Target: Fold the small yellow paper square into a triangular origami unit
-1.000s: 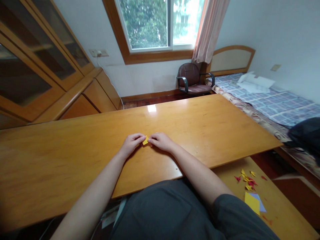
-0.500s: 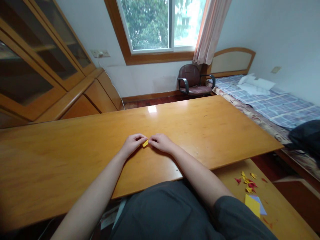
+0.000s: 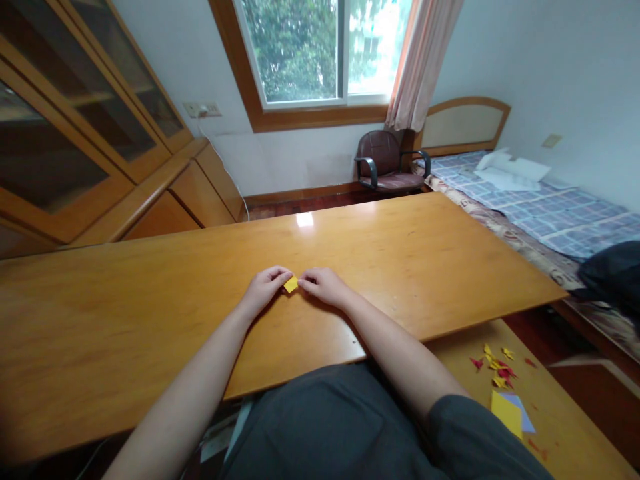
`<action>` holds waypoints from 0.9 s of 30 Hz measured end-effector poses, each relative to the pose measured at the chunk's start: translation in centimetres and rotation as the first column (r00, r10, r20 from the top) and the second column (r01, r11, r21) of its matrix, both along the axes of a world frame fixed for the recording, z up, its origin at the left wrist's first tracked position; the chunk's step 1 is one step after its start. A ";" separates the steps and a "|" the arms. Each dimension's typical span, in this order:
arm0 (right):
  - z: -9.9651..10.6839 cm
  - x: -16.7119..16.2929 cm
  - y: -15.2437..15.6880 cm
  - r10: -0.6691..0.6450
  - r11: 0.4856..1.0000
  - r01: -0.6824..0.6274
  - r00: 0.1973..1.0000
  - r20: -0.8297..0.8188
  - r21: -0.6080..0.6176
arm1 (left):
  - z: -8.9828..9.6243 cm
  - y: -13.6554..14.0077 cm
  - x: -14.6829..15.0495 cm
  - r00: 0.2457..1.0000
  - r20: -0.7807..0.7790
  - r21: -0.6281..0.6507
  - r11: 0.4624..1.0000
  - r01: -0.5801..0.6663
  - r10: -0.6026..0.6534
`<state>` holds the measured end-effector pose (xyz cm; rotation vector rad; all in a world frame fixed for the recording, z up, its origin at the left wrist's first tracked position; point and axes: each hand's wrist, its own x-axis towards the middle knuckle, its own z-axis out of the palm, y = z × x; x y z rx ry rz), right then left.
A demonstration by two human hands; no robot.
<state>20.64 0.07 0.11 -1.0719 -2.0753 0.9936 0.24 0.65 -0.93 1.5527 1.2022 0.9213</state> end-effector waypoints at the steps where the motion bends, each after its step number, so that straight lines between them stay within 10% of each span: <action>1: -0.1 0.0 0.0 -0.012 1.000 0.012 1.000 -0.014 -0.008 | 0.0 0.0 0.0 1.000 0.007 0.002 1.000 -0.006 0.006; 27: -0.9 0.1 0.4 -0.157 0.986 0.148 0.980 -0.119 -0.083 | 0.1 0.0 -0.5 0.997 0.073 0.013 0.999 -0.041 0.040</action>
